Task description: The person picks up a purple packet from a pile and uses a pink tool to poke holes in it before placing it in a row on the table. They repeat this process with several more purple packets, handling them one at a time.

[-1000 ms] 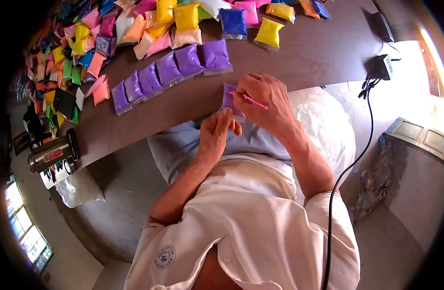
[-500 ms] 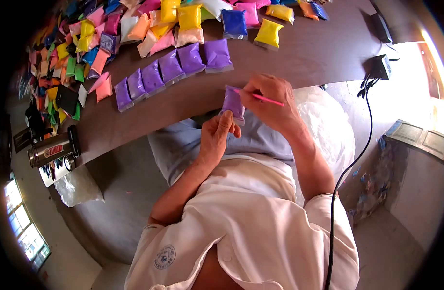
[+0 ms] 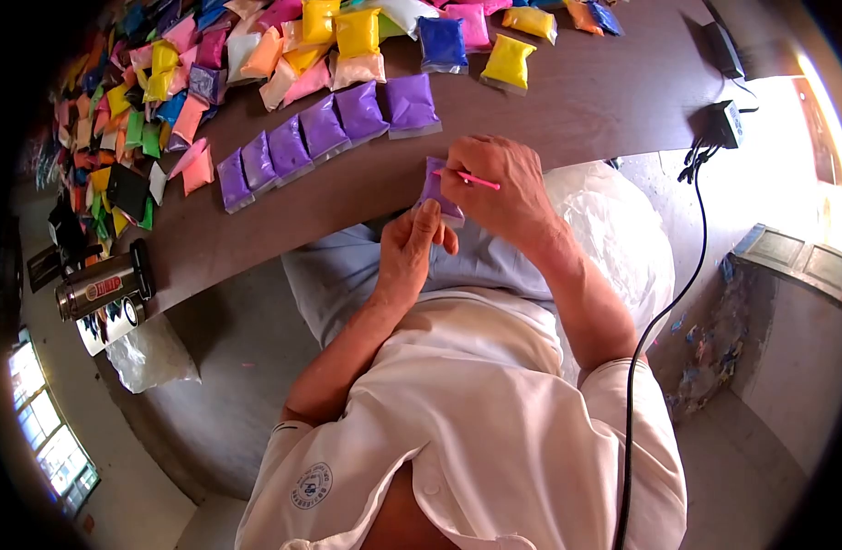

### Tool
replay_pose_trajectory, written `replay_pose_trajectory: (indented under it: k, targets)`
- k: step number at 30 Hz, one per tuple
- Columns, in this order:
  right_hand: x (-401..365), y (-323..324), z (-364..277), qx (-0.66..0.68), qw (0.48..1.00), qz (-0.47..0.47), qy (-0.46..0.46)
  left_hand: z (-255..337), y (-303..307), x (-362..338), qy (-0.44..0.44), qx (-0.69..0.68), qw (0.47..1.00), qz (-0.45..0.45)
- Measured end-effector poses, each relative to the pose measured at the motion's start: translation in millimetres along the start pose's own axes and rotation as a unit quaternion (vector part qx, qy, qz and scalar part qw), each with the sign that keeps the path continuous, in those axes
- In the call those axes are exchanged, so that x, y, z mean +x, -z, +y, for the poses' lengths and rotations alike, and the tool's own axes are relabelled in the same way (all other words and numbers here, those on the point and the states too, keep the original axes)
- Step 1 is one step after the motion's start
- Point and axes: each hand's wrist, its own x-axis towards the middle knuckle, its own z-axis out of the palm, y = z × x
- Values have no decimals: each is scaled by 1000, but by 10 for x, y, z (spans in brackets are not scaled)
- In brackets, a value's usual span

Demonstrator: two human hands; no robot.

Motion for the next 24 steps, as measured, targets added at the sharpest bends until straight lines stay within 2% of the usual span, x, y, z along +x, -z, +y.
replay_pose_trajectory:
  k: [11,14,16,20,22,24]
  targets:
    - [15,-29,43,2,999,9,-43,-4,8,20,-18,25,1000,-2]
    - [-14,3,110,48,998,-5,-32,-26,13,-7,-16,27,1000,0]
    - [-4,35,148,114,991,-40,-64,-31,14,-10,-2,21,1000,-6]
    - [13,-2,162,91,994,-38,-50,-51,8,-16,2,6,1000,4]
    - [34,-61,154,19,999,-7,-39,-35,15,16,-26,10,1000,-3]
    - [23,-79,133,14,999,12,-35,-10,14,29,-32,11,999,-9]
